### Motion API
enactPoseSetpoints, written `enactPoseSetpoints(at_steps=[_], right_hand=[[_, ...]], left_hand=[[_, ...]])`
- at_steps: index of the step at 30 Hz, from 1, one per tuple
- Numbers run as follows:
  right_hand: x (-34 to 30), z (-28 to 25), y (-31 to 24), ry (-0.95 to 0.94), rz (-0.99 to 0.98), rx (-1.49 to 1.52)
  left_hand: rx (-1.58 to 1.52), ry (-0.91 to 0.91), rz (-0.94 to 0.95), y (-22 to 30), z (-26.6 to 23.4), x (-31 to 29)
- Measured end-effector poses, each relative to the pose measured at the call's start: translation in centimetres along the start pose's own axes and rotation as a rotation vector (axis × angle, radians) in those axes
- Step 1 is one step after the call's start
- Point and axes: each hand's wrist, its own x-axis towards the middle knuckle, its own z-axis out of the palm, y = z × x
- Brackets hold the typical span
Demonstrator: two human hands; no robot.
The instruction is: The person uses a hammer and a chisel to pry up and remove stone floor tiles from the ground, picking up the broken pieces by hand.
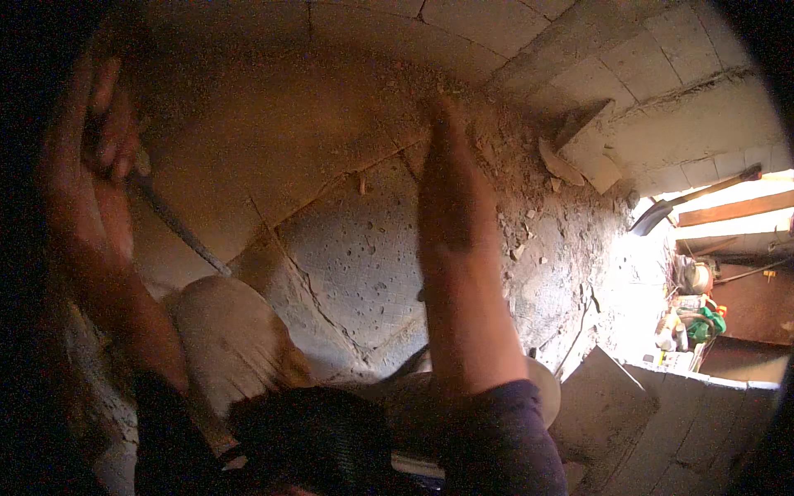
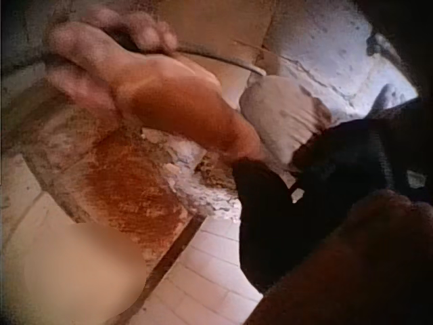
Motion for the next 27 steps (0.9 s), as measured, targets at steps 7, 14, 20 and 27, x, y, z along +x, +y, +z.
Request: enactPoseSetpoints(at_steps=[7, 14, 20, 27], right_hand=[[3.8, 14.9, 2.9, 0.231, 0.317, 0.648], [4.6, 15.9, 2.8, 0.317, 0.357, 0.868], [4.4, 15.8, 2.2, 0.297, 0.297, 1.006], [6.5, 12.3, -2.5, 0.228, 0.141, 1.209]], left_hand=[[0.073, 0.130, -0.131, -0.8, 0.7, -0.8], [0.171, 0.239, -0.218, 1.4, 2.9, -1.1], [0.230, 0.322, -0.297, 2.9, 4.0, -1.5], [0.291, 0.304, -0.307, 4.1, 5.3, -1.5]])
